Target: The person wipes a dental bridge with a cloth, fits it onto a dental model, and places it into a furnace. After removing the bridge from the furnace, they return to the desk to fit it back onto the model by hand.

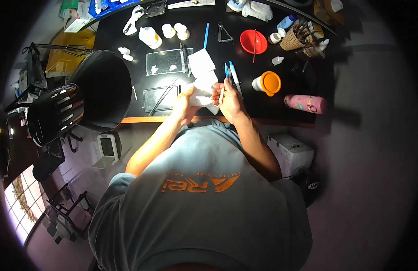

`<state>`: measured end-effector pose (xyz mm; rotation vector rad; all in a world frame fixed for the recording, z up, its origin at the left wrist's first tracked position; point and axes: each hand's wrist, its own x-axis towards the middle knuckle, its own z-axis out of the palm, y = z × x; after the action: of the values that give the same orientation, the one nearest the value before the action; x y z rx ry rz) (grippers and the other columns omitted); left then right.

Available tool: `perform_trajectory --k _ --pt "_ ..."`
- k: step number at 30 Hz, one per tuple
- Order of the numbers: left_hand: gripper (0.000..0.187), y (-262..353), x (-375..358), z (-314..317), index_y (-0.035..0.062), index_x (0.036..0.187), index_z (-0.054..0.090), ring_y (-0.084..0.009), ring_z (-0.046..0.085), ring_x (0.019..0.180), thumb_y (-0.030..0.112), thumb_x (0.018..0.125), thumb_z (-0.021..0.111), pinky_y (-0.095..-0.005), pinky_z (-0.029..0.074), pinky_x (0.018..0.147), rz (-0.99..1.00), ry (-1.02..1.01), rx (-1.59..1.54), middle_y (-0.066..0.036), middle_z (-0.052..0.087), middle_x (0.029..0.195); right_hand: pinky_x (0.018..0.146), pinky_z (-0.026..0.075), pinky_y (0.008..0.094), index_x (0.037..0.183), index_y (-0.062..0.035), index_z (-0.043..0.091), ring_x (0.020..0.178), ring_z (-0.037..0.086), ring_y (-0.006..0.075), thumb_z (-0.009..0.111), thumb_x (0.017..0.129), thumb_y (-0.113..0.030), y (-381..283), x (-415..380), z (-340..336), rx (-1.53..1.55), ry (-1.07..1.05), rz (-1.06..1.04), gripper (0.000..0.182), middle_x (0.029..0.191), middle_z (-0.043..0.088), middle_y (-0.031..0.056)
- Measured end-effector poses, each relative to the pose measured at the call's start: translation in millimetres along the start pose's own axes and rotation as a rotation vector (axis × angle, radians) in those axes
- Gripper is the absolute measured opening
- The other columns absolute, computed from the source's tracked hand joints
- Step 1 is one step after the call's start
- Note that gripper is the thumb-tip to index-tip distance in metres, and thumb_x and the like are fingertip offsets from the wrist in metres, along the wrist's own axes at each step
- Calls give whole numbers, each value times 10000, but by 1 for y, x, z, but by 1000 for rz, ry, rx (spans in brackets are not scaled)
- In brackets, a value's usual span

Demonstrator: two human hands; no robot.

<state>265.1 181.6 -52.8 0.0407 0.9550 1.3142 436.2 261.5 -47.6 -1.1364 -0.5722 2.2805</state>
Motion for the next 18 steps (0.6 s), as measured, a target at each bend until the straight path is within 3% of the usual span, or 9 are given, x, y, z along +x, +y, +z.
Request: perform_trajectory --k 4,8,10,13,16,17,18 --pt "409 -5 11 15 32 1366 491 -264 614 1142 328 1103 390 -537 460 1069 -238 -32 -246 -137 610 1235 773 483 305 1172 -30 591 828 586 148 430 1094 -479 6 10 18 -374 85 -100 483 927 629 61" --pt "403 -18 21 25 42 1270 552 -189 596 962 343 1111 335 -450 529 967 -252 43 -302 -62 595 1056 824 497 369 1198 -18 566 892 596 233 385 1117 -415 33 29 3 -812 51 -327 443 953 607 120" --pt "389 -17 23 26 38 1273 550 -191 598 970 309 1105 327 -432 529 951 -229 96 -302 -58 590 1040 844 488 357 1247 -28 557 936 586 208 381 1117 -421 35 29 4 -864 15 -396 449 1022 604 112" --pt "377 -18 31 17 30 1282 545 -197 601 965 264 1094 318 -414 529 926 -221 137 -354 -64 597 1048 872 490 347 1299 -32 542 988 582 193 378 1118 -422 27 21 10 -721 -8 -204 461 1105 603 110" --pt "376 -17 27 12 7 1286 535 -221 625 970 248 1086 327 -401 542 873 -212 144 -340 -104 629 1091 906 500 335 1382 -24 518 1034 605 196 408 1105 -425 32 16 18 -568 33 -189 501 1138 633 113" --pt "375 -17 27 11 3 1281 534 -229 630 976 248 1086 328 -405 547 869 -212 177 -345 -105 629 1078 1167 385 383 1543 -16 365 1389 476 253 470 1093 -436 26 18 12 -531 -29 -46 625 1447 514 197" --pt "375 -17 26 11 -2 1277 534 -236 634 981 248 1087 330 -408 551 866 -210 207 -349 -106 630 1066 1155 393 371 1539 -8 373 1384 478 256 509 1083 -413 37 25 2 -564 4 -64 625 1459 510 197"
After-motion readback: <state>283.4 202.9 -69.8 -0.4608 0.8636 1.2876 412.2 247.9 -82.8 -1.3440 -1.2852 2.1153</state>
